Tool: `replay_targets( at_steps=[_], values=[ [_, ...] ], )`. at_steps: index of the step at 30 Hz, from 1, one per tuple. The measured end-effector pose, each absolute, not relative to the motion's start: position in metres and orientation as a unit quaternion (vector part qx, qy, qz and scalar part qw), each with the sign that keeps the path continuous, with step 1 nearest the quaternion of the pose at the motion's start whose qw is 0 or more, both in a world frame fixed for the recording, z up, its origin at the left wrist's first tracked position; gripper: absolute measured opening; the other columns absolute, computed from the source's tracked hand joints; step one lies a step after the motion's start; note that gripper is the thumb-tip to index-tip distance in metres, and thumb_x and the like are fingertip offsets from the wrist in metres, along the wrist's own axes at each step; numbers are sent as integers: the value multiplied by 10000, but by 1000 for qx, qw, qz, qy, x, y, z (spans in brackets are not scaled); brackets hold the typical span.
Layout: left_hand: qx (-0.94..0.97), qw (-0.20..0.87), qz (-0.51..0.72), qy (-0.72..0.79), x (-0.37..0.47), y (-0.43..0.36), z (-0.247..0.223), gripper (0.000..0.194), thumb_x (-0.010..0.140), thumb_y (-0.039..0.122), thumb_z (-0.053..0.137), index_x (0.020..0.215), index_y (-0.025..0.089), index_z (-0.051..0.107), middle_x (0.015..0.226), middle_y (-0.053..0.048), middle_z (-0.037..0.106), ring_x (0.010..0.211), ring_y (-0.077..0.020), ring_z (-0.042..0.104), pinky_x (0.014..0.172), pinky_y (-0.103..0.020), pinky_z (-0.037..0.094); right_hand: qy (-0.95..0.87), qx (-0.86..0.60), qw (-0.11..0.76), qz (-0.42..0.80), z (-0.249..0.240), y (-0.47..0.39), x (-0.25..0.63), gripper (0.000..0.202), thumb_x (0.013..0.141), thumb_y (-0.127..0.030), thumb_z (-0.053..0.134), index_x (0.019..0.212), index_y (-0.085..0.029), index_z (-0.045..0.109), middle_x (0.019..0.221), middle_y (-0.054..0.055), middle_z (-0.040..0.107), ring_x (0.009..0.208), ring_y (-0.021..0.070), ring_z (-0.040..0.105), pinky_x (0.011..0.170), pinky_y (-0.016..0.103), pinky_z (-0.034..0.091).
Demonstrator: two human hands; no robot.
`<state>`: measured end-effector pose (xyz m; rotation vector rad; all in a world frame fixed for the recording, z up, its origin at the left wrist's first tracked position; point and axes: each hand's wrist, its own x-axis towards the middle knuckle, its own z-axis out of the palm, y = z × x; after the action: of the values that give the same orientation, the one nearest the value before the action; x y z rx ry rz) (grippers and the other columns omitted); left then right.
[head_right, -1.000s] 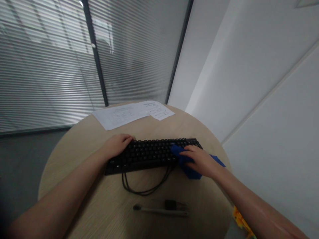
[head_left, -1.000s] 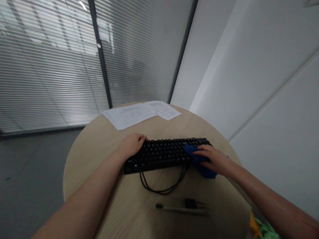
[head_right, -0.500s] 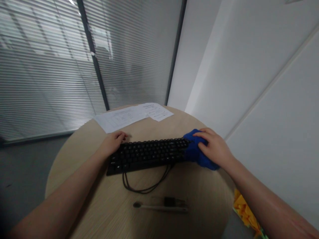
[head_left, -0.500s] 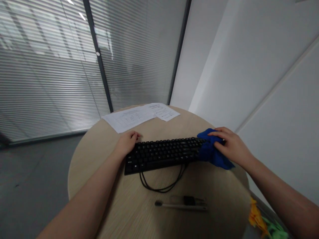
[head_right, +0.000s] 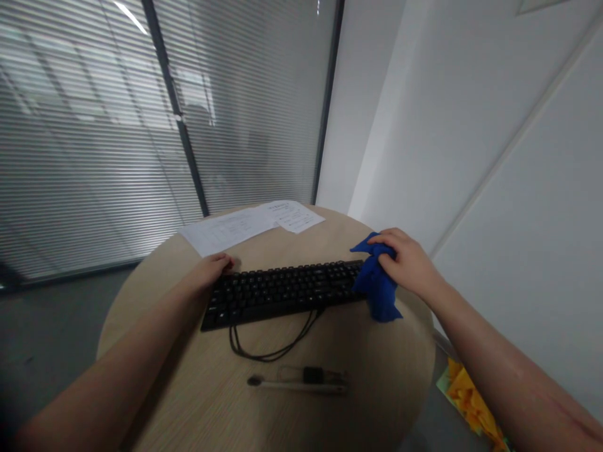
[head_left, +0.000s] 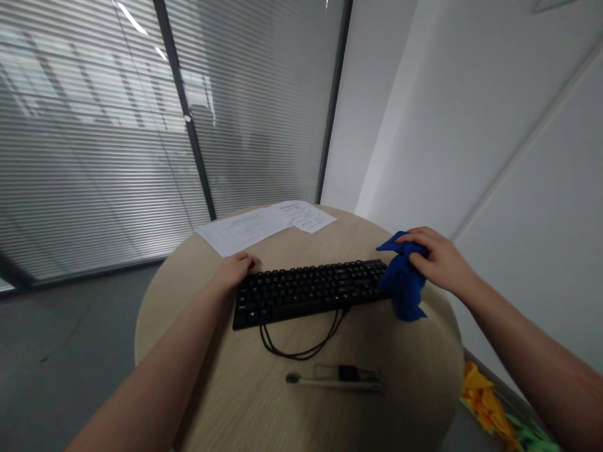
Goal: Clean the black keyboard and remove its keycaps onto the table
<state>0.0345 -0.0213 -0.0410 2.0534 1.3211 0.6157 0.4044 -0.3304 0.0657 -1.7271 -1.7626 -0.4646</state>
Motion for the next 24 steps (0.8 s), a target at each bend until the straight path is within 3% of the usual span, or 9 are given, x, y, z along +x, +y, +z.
replay_targets(
  at_steps=[7,12,17,24],
  values=[
    [818,298,125,476,45,-32,-8,330,774,490,533,670,202,659,699,-57,711,738,-248,661,684,-324,484,-715,-623,301,-101,53,-300,391,460,754,-93,510,1143,-235,708,1146,90,683,1097,267,636,1006,478,498],
    [850,140,90,499,62,-53,-8,425,851,546,499,832,199,744,968,-149,768,975,-315,693,833,-367,503,-780,-595,194,-29,19,-265,328,437,875,-158,530,1287,-180,673,1319,146,625,1219,269,589,1085,463,453],
    [852,111,81,504,59,-62,-19,526,940,546,371,967,193,760,1063,-157,760,996,-306,694,834,-366,509,-794,-595,127,-21,-15,-248,297,461,882,-177,546,1332,-154,645,1367,169,597,1263,297,556,1098,467,436],
    [856,162,105,479,38,-51,-15,445,940,446,408,861,177,753,903,-112,763,860,-261,688,748,-329,480,-772,-628,98,9,8,-247,313,276,813,-157,571,1041,-176,725,1033,107,678,936,257,657,886,405,525]
  ],
)
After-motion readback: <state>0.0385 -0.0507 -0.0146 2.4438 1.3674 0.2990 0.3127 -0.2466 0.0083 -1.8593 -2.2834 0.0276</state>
